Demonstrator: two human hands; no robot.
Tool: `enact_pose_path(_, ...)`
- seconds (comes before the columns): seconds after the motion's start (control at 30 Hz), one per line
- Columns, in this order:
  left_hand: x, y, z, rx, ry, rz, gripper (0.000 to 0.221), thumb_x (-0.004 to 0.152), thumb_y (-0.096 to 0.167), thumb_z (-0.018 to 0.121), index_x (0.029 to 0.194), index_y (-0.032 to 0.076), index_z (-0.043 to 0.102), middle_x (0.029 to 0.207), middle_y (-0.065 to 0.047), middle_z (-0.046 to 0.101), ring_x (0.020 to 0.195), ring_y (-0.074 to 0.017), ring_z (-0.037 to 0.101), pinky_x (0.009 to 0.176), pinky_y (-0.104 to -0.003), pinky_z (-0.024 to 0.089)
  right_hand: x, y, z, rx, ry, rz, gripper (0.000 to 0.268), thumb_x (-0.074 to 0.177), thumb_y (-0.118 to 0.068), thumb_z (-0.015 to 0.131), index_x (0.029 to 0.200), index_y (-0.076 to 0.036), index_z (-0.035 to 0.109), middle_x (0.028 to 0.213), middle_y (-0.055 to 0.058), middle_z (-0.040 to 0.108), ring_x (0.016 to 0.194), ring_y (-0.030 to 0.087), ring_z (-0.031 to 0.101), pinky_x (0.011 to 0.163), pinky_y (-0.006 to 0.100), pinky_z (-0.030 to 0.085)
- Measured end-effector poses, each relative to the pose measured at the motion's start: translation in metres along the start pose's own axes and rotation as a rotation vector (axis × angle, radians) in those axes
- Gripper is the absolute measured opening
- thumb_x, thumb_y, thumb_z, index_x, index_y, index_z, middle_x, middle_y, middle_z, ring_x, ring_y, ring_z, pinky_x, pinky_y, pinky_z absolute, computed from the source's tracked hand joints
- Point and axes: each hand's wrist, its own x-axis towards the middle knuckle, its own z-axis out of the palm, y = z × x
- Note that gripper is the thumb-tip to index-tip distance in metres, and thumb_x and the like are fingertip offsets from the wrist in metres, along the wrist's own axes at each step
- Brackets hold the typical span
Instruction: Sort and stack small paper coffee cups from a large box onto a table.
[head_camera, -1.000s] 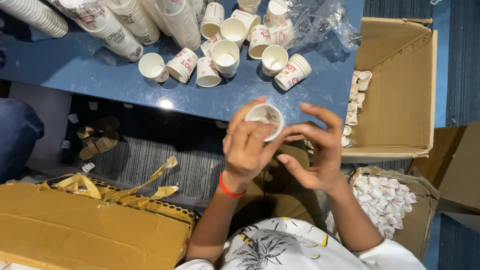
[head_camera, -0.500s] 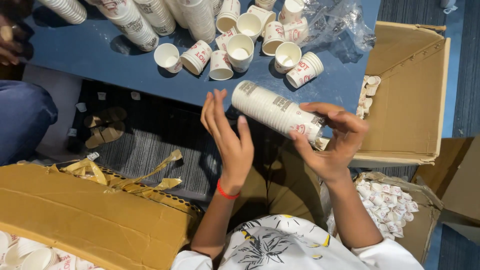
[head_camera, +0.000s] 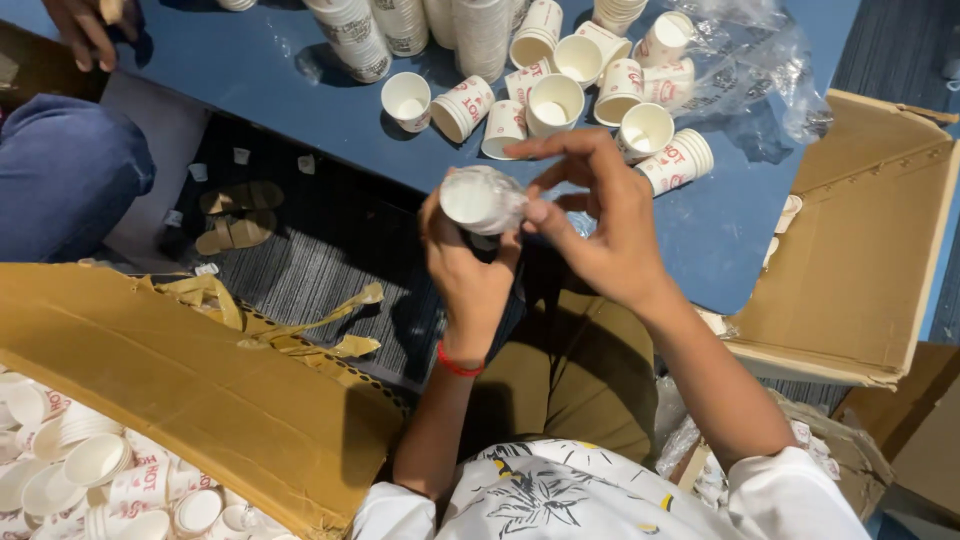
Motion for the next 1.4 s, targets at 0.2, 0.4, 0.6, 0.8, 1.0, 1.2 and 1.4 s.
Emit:
enact_pose_path(0.2, 0.023, -0.080, -0.025, 0.163, 0.337, -0.204, 0.076, 0.088, 0.011, 0.088, 0.146, -0.006, 0.042, 0.142, -0.026, 0.053, 0.129, -0.0399, 0.062, 0.108, -0.045, 0.055, 0.073, 0.032, 0.025, -0.626, -0.213, -0.352, 0.036, 0.100, 0.000, 0.067, 0.135, -0.004, 0.060, 0.144, 0.013, 0.061, 0.133, 0.036, 0.058, 0.114, 0.046, 0.051)
enact_pose_path(0.4, 0.070, -0.094, -0.011, 0.253, 0.386, -0.165, 0.081, 0.088, 0.011, 0.087, 0.150, -0.007, 0.036, 0.143, -0.027, 0.052, 0.130, -0.0432, 0.058, 0.107, -0.044, 0.052, 0.093, 0.084, 0.058, -1.003, -0.180, -0.498, 0.041, 0.083, -0.015, 0.073, 0.121, -0.003, 0.062, 0.140, 0.020, 0.052, 0.127, 0.041, 0.051, 0.105, 0.059, 0.041)
enact_pose_path(0.6, 0.093, -0.087, 0.006, 0.196, 0.270, -0.171, 0.068, 0.090, 0.011, 0.085, 0.144, -0.003, 0.046, 0.140, -0.020, 0.055, 0.127, -0.0399, 0.061, 0.105, -0.042, 0.052, 0.069, 0.087, 0.039, -1.200, -0.173, -0.444, 0.023, 0.093, -0.010, 0.068, 0.114, -0.005, 0.062, 0.135, 0.019, 0.056, 0.124, 0.036, 0.055, 0.108, 0.057, 0.042)
enact_pose_path(0.8, 0.091, -0.091, 0.024, 0.120, 0.185, -0.187, 0.059, 0.091, 0.014, 0.083, 0.135, -0.004, 0.048, 0.133, -0.017, 0.055, 0.116, -0.0349, 0.064, 0.097, -0.040, 0.053, 0.052, 0.070, 0.025, -1.166, -0.197, -0.419, 0.018, 0.094, -0.014, 0.068, 0.108, -0.004, 0.062, 0.135, 0.017, 0.060, 0.127, 0.034, 0.056, 0.111, 0.057, 0.041)
enact_pose_path(1.0, 0.052, -0.064, 0.023, -0.019, 0.250, -0.144, 0.041, 0.103, 0.003, 0.068, 0.141, 0.000, 0.054, 0.138, -0.015, 0.055, 0.121, -0.0314, 0.065, 0.103, -0.038, 0.055, 0.051, 0.069, 0.018, -1.083, -0.193, -0.407, 0.019, 0.094, -0.011, 0.070, 0.109, -0.002, 0.062, 0.137, 0.018, 0.060, 0.130, 0.034, 0.057, 0.117, 0.053, 0.041)
enact_pose_path(1.2, 0.038, -0.018, 0.028, -0.018, 0.063, -0.036, 0.039, 0.096, 0.004, 0.068, 0.134, -0.001, 0.057, 0.146, -0.019, 0.049, 0.134, -0.0387, 0.052, 0.113, -0.047, 0.046, 0.039, 0.059, 0.011, -0.904, -0.127, -0.380, 0.041, 0.086, 0.000, 0.069, 0.127, 0.003, 0.063, 0.137, 0.020, 0.059, 0.130, 0.039, 0.056, 0.114, 0.050, 0.045)
enact_pose_path(1.4, 0.031, -0.032, 0.030, 0.019, -0.036, -0.100, 0.023, 0.093, 0.007, 0.074, 0.113, 0.001, 0.064, 0.134, -0.018, 0.057, 0.119, -0.0370, 0.059, 0.102, -0.045, 0.050, -0.022, 0.055, -0.015, -0.845, 0.106, -0.361, 0.031, 0.096, 0.003, 0.073, 0.125, 0.000, 0.063, 0.138, 0.014, 0.059, 0.132, 0.037, 0.059, 0.118, 0.049, 0.048)
